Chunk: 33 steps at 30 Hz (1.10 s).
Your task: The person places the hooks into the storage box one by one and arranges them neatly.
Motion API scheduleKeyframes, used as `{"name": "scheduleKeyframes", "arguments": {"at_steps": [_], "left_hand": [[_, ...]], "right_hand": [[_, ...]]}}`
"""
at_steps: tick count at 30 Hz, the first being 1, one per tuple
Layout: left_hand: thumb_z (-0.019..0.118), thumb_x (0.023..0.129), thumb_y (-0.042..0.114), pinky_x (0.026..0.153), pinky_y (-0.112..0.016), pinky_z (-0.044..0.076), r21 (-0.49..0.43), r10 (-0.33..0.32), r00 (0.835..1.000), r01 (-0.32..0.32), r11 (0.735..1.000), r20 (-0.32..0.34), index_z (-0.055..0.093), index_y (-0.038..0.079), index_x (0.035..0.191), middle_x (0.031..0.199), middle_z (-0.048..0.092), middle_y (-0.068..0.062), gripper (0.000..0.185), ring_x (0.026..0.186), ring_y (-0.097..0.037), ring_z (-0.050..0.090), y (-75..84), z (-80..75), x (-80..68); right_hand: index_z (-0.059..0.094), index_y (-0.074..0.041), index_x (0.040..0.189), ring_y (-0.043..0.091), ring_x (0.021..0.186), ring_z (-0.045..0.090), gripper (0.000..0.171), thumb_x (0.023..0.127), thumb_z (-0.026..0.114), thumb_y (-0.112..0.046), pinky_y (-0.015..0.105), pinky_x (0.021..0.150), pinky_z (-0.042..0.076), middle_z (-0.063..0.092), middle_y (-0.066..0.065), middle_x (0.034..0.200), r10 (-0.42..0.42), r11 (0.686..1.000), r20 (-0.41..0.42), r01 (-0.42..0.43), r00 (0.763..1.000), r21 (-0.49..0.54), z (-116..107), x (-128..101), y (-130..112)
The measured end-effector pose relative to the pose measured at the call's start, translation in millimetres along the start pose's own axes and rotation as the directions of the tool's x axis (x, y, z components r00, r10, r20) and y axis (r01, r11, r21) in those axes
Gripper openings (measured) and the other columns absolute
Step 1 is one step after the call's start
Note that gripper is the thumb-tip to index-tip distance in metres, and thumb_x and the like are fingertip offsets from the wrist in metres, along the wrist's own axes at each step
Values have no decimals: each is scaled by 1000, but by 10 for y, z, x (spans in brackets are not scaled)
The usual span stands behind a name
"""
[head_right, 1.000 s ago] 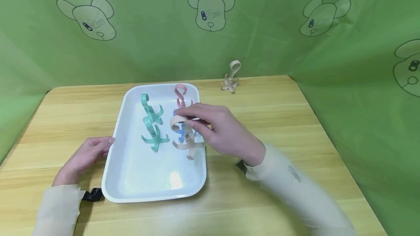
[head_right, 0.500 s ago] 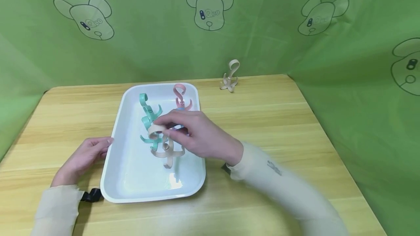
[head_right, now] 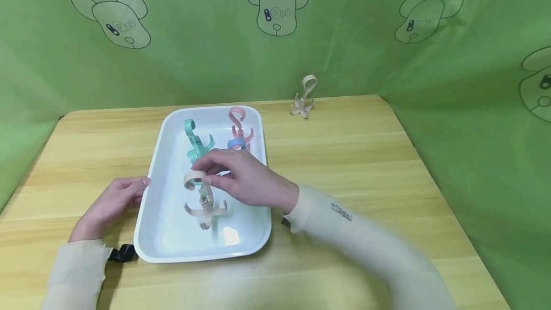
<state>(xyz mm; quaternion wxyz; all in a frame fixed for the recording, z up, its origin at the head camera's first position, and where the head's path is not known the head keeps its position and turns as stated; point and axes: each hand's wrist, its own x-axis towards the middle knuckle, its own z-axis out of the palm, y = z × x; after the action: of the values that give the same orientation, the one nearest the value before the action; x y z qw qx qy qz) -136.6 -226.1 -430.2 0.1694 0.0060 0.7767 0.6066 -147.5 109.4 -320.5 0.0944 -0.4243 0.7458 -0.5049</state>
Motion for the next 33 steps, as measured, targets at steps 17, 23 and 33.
{"name": "scheduleKeyframes", "arguments": {"at_steps": [17,23,33], "left_hand": [[55,102,25,81,-26,53,5,7,1000,-7,1000,-9,62,-11,122,107,70,-11,43,91,-12,62,16,-10,-15],[55,102,26,82,-25,53,7,8,1000,-8,1000,-10,63,-12,121,107,70,-12,43,92,-13,63,25,-6,-20],[54,102,29,82,-28,54,12,2,1000,-2,1000,-7,65,-10,119,109,69,-15,44,93,-15,64,-10,-1,2]], "right_hand": [[63,-4,112,7,96,63,18,94,64,1,28,89,52,66,1,106,136,990,131,-141,982,22,155,39,136],[63,-4,111,7,96,63,18,94,64,1,25,89,51,65,1,106,154,987,143,-158,978,17,206,48,154],[63,-4,111,7,95,63,18,94,65,1,24,88,51,66,1,105,152,987,150,-157,977,25,270,58,182]]}}
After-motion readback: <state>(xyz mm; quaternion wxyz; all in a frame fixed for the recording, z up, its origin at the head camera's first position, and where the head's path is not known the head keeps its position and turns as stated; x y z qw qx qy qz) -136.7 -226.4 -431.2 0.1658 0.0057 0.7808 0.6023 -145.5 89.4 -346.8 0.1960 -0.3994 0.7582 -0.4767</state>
